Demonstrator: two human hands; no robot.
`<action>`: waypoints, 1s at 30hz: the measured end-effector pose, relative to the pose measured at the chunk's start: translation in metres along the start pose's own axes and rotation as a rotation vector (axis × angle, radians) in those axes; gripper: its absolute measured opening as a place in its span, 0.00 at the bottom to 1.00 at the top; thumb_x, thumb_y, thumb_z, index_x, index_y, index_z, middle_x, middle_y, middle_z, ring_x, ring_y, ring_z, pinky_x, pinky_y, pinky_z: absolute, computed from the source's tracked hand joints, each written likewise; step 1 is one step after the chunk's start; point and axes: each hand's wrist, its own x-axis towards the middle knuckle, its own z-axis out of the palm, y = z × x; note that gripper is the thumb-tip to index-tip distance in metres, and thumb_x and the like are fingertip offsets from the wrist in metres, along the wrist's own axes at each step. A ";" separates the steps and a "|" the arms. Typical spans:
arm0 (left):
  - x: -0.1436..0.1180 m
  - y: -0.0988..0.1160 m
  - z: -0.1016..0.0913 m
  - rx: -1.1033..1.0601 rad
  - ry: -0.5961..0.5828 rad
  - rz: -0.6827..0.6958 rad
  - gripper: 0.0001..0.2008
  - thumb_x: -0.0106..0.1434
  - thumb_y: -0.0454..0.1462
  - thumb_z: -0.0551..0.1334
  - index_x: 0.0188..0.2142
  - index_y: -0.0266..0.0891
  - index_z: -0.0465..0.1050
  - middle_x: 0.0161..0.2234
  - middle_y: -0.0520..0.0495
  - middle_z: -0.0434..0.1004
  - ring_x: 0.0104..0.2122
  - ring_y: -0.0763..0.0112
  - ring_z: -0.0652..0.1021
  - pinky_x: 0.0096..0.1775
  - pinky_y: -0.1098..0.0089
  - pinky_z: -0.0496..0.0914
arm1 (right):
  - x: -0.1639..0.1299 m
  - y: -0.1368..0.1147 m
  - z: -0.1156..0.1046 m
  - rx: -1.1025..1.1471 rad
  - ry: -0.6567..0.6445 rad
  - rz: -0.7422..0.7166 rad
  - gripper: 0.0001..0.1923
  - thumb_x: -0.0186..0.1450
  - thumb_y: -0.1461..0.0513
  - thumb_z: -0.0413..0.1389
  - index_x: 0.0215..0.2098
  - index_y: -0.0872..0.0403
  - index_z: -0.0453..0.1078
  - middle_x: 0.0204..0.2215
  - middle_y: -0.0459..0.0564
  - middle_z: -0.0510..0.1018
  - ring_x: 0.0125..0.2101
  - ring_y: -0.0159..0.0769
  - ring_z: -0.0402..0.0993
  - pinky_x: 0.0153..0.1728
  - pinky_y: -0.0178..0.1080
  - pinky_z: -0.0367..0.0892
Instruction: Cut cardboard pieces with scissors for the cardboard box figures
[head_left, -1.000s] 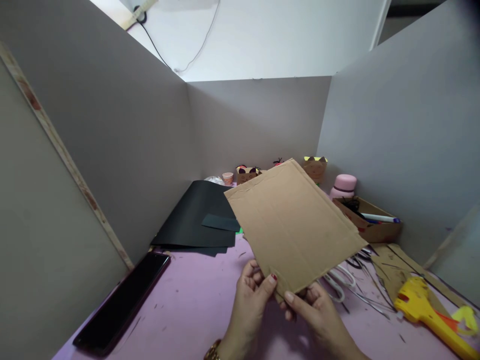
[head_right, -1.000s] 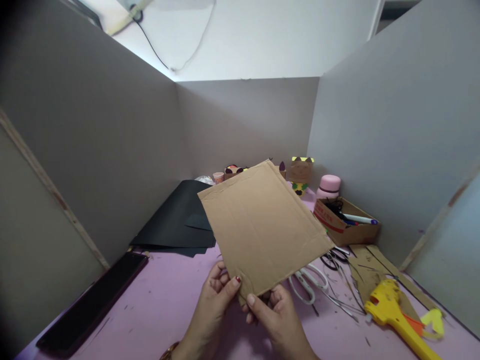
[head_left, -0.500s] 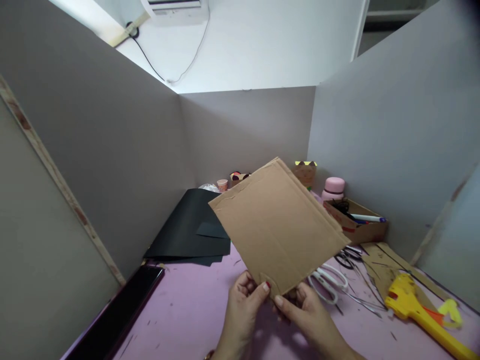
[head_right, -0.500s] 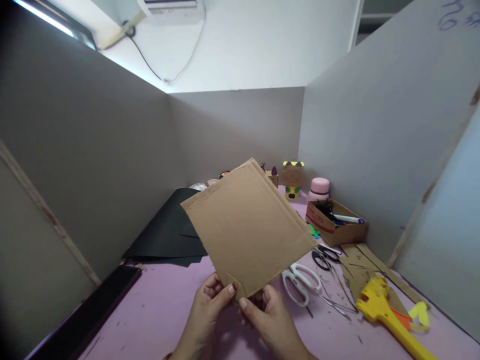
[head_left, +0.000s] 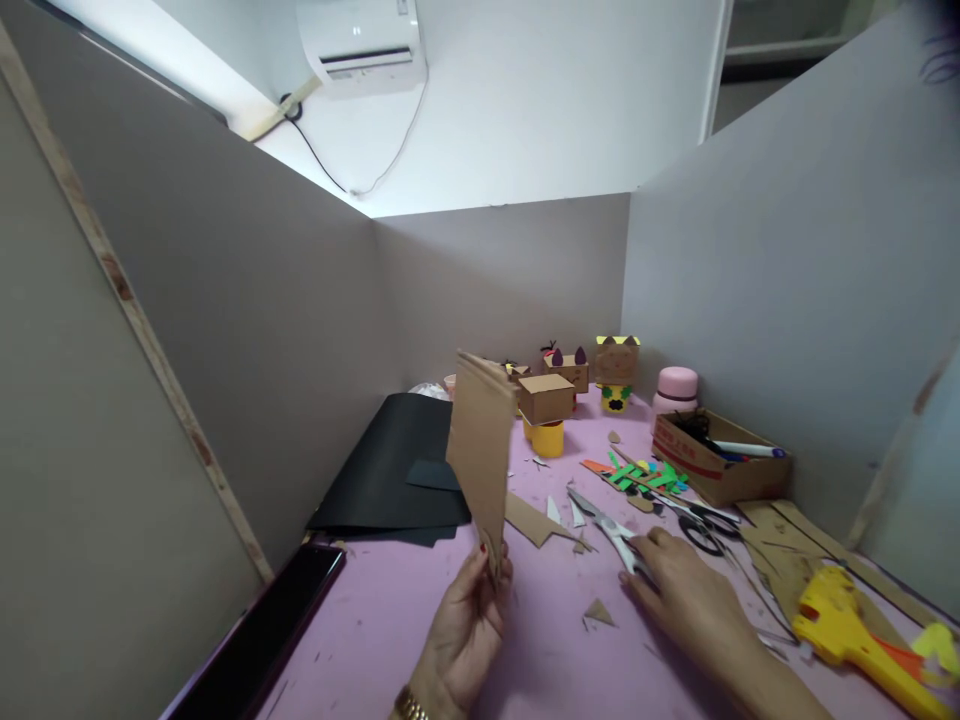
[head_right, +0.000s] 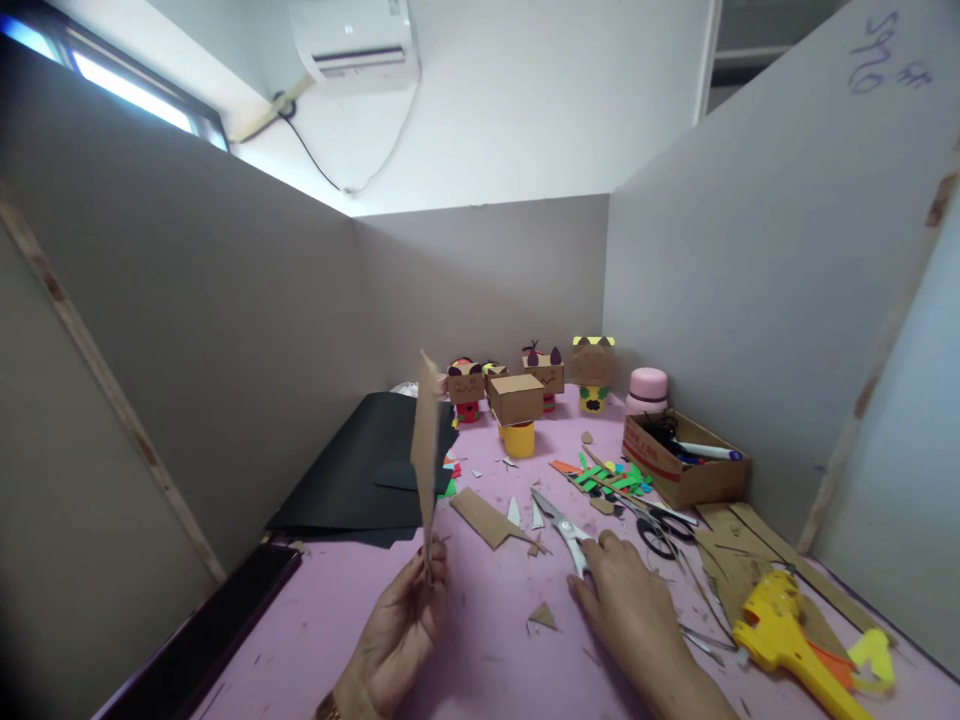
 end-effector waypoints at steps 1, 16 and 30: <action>-0.001 0.001 0.000 -0.010 -0.014 -0.024 0.19 0.65 0.24 0.47 0.29 0.31 0.75 0.23 0.45 0.81 0.21 0.77 0.79 0.25 0.80 0.75 | 0.000 0.000 0.001 -0.025 -0.015 -0.001 0.12 0.61 0.62 0.50 0.40 0.56 0.71 0.40 0.61 0.74 0.43 0.57 0.70 0.36 0.51 0.67; 0.004 0.003 0.004 0.413 -0.183 0.383 0.10 0.51 0.30 0.68 0.36 0.35 0.75 0.31 0.46 0.82 0.30 0.74 0.79 0.32 0.78 0.73 | 0.011 0.021 0.012 0.192 -0.021 0.036 0.22 0.59 0.63 0.45 0.50 0.61 0.64 0.43 0.62 0.70 0.42 0.53 0.72 0.43 0.50 0.65; 0.000 0.028 0.003 0.345 -0.042 0.614 0.11 0.49 0.33 0.69 0.32 0.37 0.72 0.27 0.52 0.81 0.26 0.76 0.77 0.29 0.78 0.69 | -0.024 -0.027 0.025 1.605 -0.629 0.125 0.31 0.44 0.50 0.68 0.44 0.50 0.69 0.27 0.49 0.79 0.27 0.38 0.75 0.28 0.38 0.66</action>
